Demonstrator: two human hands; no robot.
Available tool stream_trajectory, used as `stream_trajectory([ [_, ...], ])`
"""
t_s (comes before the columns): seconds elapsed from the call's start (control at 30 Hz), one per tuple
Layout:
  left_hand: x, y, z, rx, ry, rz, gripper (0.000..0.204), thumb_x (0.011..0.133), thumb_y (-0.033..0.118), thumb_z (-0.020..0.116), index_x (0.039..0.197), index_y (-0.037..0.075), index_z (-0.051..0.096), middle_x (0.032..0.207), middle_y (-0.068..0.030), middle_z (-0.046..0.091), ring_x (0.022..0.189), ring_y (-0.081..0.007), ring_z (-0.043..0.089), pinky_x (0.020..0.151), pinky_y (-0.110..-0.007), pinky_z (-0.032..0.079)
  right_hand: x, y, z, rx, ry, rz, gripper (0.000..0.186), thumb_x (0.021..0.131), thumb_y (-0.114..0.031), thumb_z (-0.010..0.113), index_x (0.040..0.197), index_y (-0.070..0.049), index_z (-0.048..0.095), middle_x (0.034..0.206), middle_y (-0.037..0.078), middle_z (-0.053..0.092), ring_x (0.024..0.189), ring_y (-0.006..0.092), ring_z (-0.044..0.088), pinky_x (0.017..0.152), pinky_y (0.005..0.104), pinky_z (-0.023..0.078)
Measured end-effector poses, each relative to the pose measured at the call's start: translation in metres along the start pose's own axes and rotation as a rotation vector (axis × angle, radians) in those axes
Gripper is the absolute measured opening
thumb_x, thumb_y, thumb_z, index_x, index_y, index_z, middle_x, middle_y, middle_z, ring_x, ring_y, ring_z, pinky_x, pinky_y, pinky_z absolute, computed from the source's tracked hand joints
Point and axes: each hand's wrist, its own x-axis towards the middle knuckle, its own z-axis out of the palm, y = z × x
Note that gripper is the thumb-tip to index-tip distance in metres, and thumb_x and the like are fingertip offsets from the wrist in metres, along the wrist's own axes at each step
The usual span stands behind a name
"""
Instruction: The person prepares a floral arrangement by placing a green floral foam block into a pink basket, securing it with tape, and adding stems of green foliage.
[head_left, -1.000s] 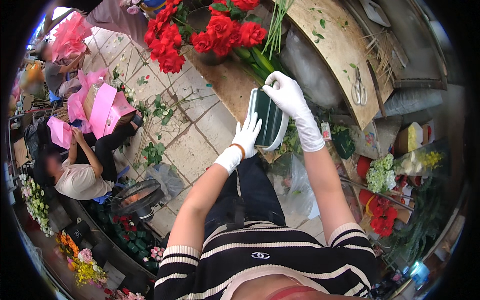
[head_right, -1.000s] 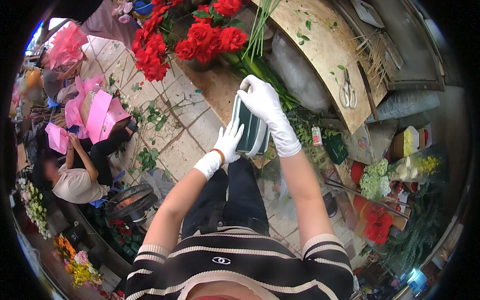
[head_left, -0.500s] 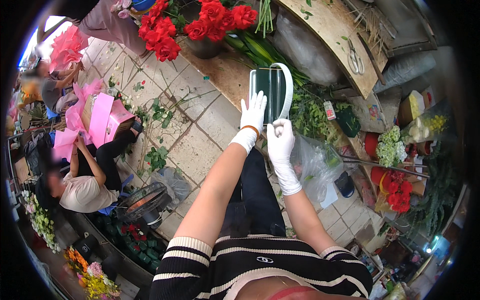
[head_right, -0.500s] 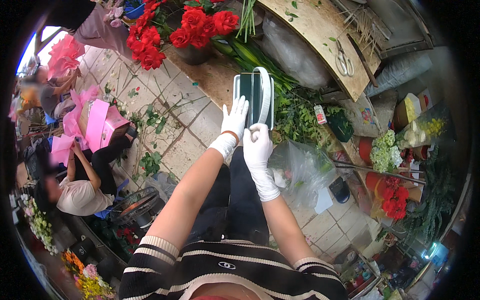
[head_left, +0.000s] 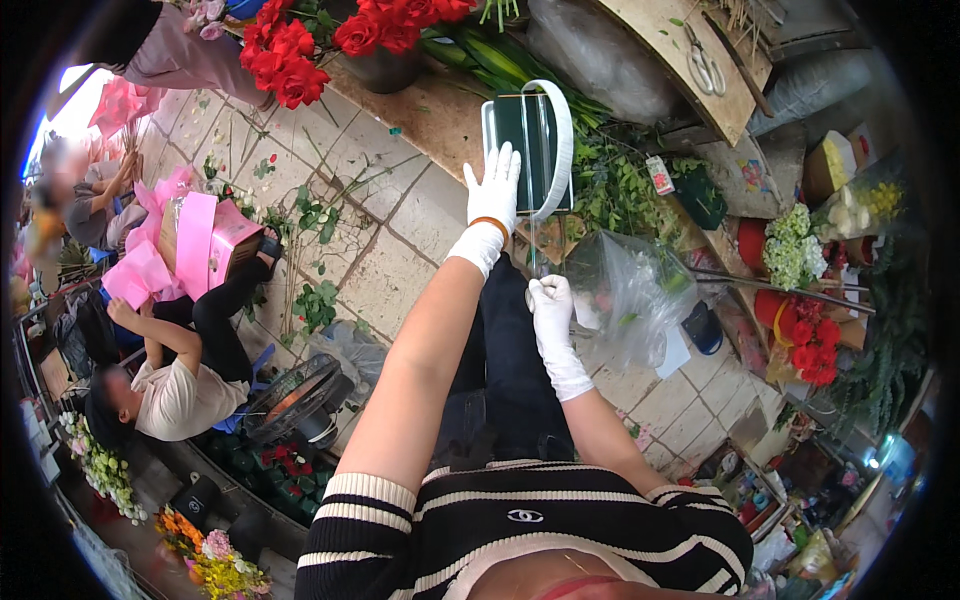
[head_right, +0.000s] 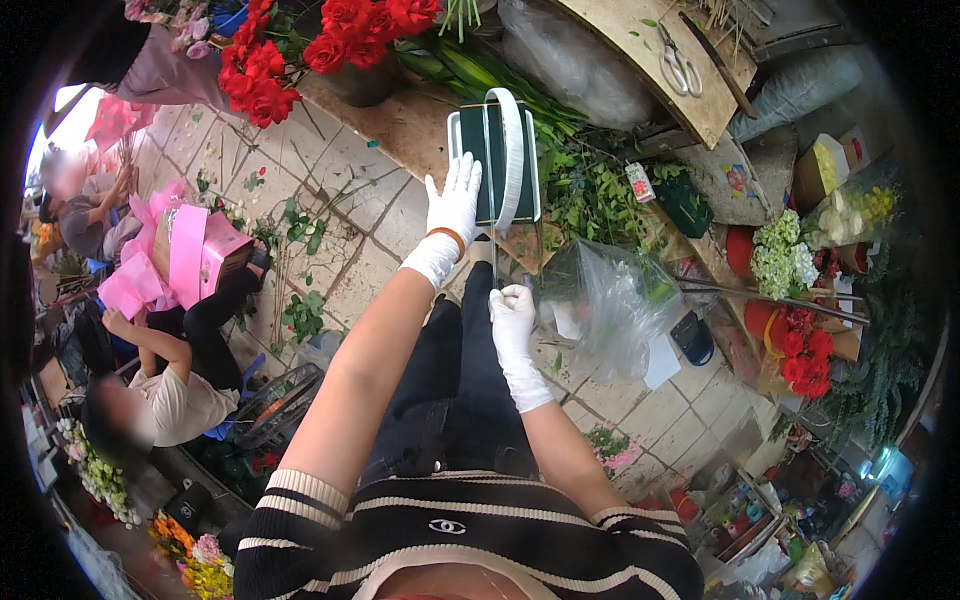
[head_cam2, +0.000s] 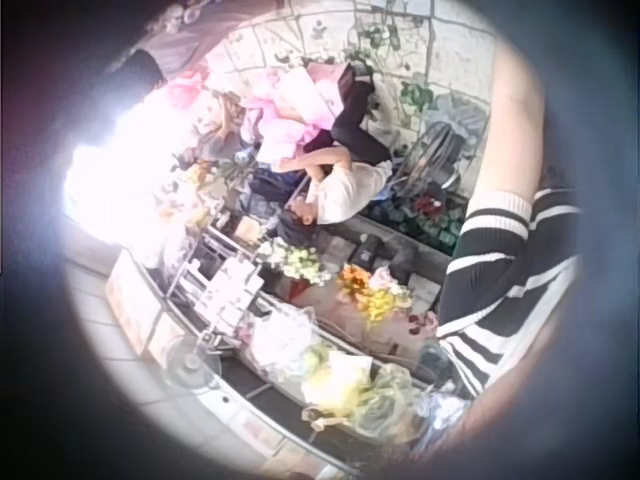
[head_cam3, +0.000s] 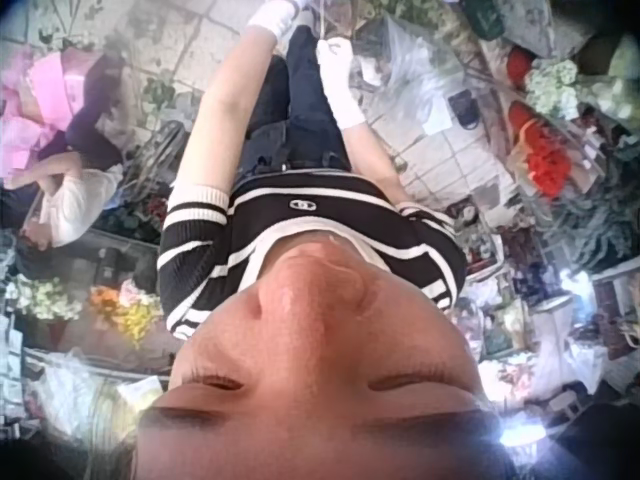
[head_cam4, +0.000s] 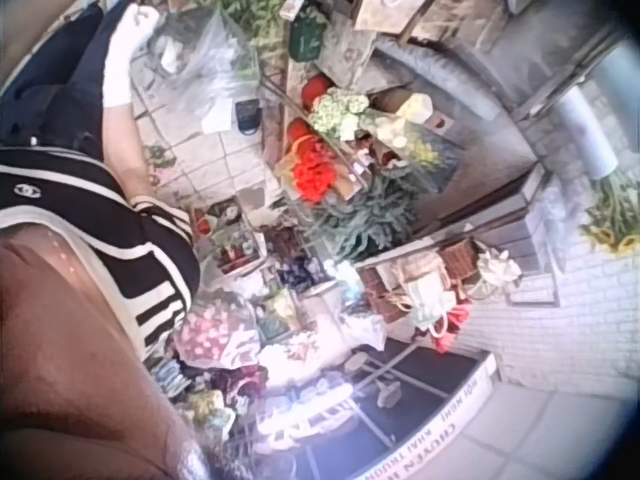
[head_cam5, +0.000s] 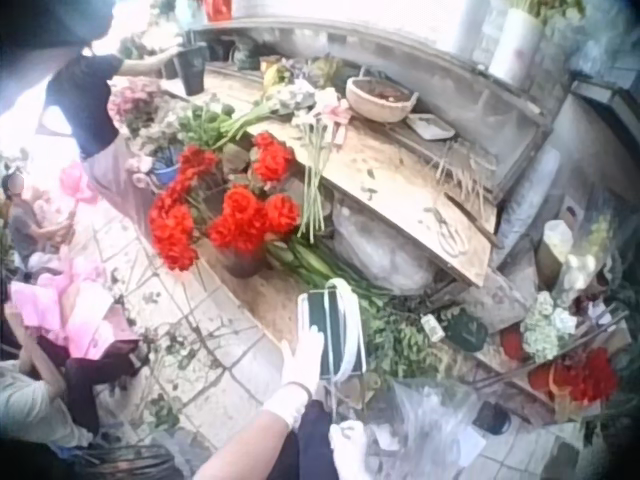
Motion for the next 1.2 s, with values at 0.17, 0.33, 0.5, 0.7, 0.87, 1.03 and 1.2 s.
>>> stream_trajectory([
  [0.17, 0.001, -0.006, 0.007, 0.052, 0.038, -0.034, 0.077, 0.082, 0.015, 0.059, 0.148, 0.015, 0.019, 0.156, -0.0018, 0.011, 0.142, -0.0213, 0.016, 0.111, -0.06, 0.011, 0.037, 0.013, 0.002, -0.18, 0.006, 0.272, 0.014, 0.085, -0.016, 0.066, 0.088, -0.009, 0.055, 0.059, -0.004, 0.051, 0.044, 0.0053, 0.04, 0.042, 0.021, 0.03],
  [0.33, -0.001, -0.002, -0.004, -0.054, -0.014, -0.035, 0.075, 0.083, 0.009, 0.055, 0.148, 0.014, 0.018, 0.156, -0.0026, 0.012, 0.143, -0.0214, 0.014, 0.111, -0.06, 0.01, 0.111, 0.015, -0.002, -0.269, -0.093, 0.367, 0.017, 0.083, -0.021, 0.068, 0.082, -0.008, 0.057, 0.058, -0.002, 0.052, 0.045, 0.0072, 0.041, 0.042, 0.0226, 0.03],
  [0.5, 0.001, 0.008, -0.008, -0.061, 0.013, 0.002, 0.074, 0.083, 0.006, 0.052, 0.148, 0.014, 0.018, 0.156, -0.0033, 0.012, 0.143, -0.0216, 0.013, 0.112, -0.059, 0.01, 0.169, -0.016, -0.019, -0.303, -0.112, 0.36, 0.011, 0.082, -0.021, 0.064, 0.085, -0.01, 0.062, 0.068, -0.004, 0.058, 0.055, 0.0064, 0.051, 0.045, 0.0216, 0.03],
  [0.7, -0.003, 0.004, -0.008, -0.079, -0.007, -0.016, 0.068, 0.086, 0.003, 0.045, 0.147, 0.014, 0.019, 0.156, -0.004, 0.013, 0.143, -0.0223, 0.014, 0.112, -0.059, 0.011, 0.092, -0.128, -0.028, -0.31, -0.358, 0.187, 0.016, 0.082, -0.017, 0.068, 0.091, -0.005, 0.062, 0.071, -0.003, 0.059, 0.06, 0.0038, 0.05, 0.055, 0.0182, 0.036],
  [0.87, 0.001, -0.003, 0.001, -0.076, 0.027, -0.02, 0.06, 0.09, 0.004, 0.037, 0.147, 0.013, 0.021, 0.155, -0.0038, 0.015, 0.142, -0.0219, 0.016, 0.112, -0.058, 0.011, 0.074, -0.249, 0.021, -0.468, -0.541, -0.069, 0.016, 0.079, -0.009, 0.07, 0.091, -0.004, 0.061, 0.075, -0.004, 0.06, 0.065, 0.0022, 0.05, 0.061, 0.0176, 0.039],
  [1.03, 0.006, -0.002, -0.015, -0.074, -0.015, 0.003, 0.062, 0.088, 0.004, 0.04, 0.147, 0.012, 0.022, 0.155, -0.0047, 0.014, 0.142, -0.0225, 0.016, 0.113, -0.057, 0.011, 0.137, -0.307, 0.06, -0.39, -0.589, -0.218, 0.017, 0.08, -0.006, 0.067, 0.095, 0.0, 0.06, 0.079, 0.0, 0.061, 0.07, 0.0049, 0.054, 0.063, 0.0197, 0.043],
  [1.2, 0.005, -0.008, -0.009, -0.137, -0.032, 0.005, 0.061, 0.089, 0.007, 0.037, 0.147, 0.012, 0.021, 0.156, -0.0052, 0.014, 0.142, -0.0229, 0.019, 0.112, -0.056, 0.013, 0.248, -0.283, 0.114, -0.464, -0.5, -0.156, 0.014, 0.078, -0.007, 0.069, 0.089, -0.001, 0.063, 0.078, 0.003, 0.064, 0.068, 0.0082, 0.058, 0.064, 0.0224, 0.046],
])
